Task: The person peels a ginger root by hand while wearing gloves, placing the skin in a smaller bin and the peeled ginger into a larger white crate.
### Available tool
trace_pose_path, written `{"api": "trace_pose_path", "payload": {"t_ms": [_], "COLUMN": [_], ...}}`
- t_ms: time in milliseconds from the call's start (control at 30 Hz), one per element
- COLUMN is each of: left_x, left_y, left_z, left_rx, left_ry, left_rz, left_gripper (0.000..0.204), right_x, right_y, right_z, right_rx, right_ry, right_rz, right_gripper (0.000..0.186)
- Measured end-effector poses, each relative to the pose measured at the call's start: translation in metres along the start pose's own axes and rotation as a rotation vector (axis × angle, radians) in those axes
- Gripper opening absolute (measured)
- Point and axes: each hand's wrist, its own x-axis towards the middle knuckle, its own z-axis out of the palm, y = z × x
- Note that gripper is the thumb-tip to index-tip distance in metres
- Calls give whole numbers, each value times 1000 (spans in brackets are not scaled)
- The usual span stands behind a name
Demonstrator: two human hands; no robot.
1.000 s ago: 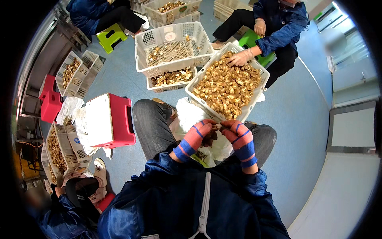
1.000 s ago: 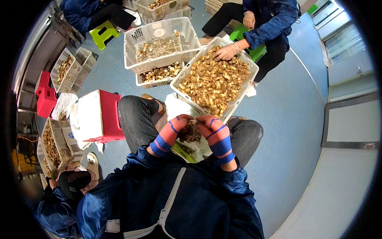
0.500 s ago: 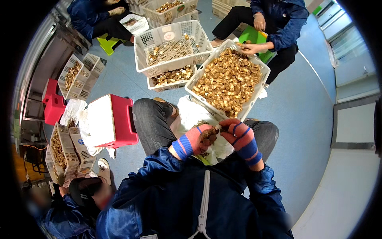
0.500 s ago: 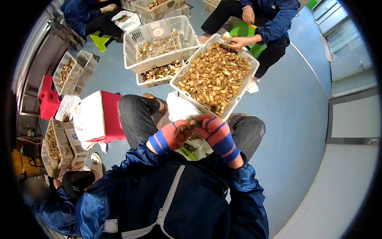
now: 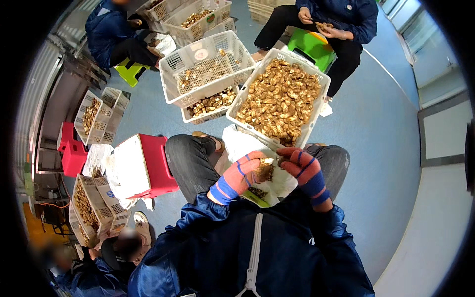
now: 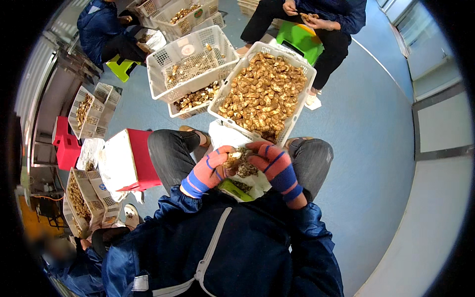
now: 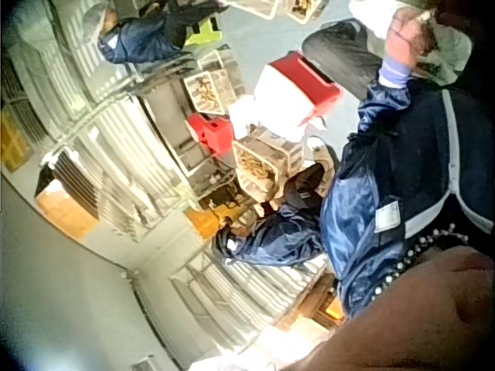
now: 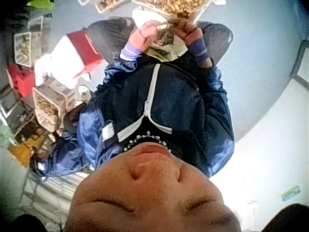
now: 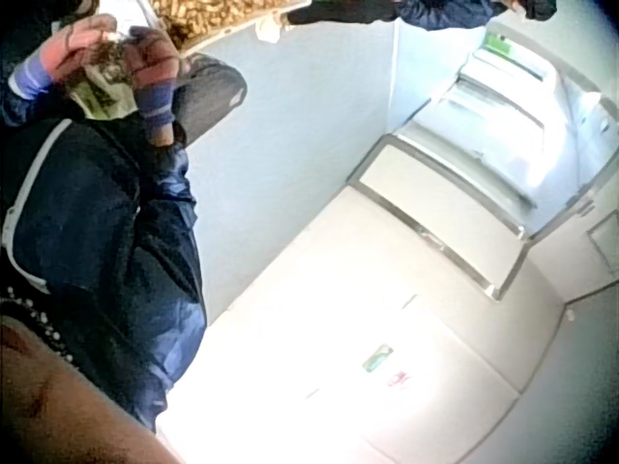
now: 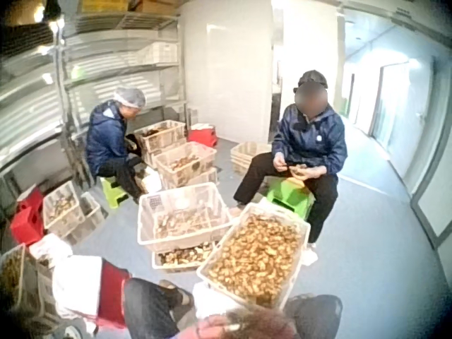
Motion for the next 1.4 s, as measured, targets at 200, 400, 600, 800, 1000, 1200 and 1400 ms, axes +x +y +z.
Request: {"api": "trace_pose_path", "payload": {"t_ms": [200,400,600,800,1000,1200,1400], "left_x": [-3,-1,5,12,21,41,141], "left_y": [10,10,1,0,-1,-14,-35], "left_z": [22,32,30,36,31,-9,-97], "left_rx": [684,817,938,1073,1143,184,-522], "left_ry": [297,340,323,307,304,238,201], "left_rz": [267,327,413,464,482,-33,-240], "left_gripper": [29,25,22,21,21,24,25], "right_x": [-7,-12,-10,-13,-14,-16,-44], "right_y": [7,11,10,22,31,49,158], "right_z": [15,12,0,2,-6,-13,0], "right_rx": [-130,-63,23,19,179,433,218], "right_ry": [23,33,-36,8,66,119,156], "right_rz": [-99,-61,102,-97,218,411,586], "right_gripper": [23,20,20,18,19,24,29]}}
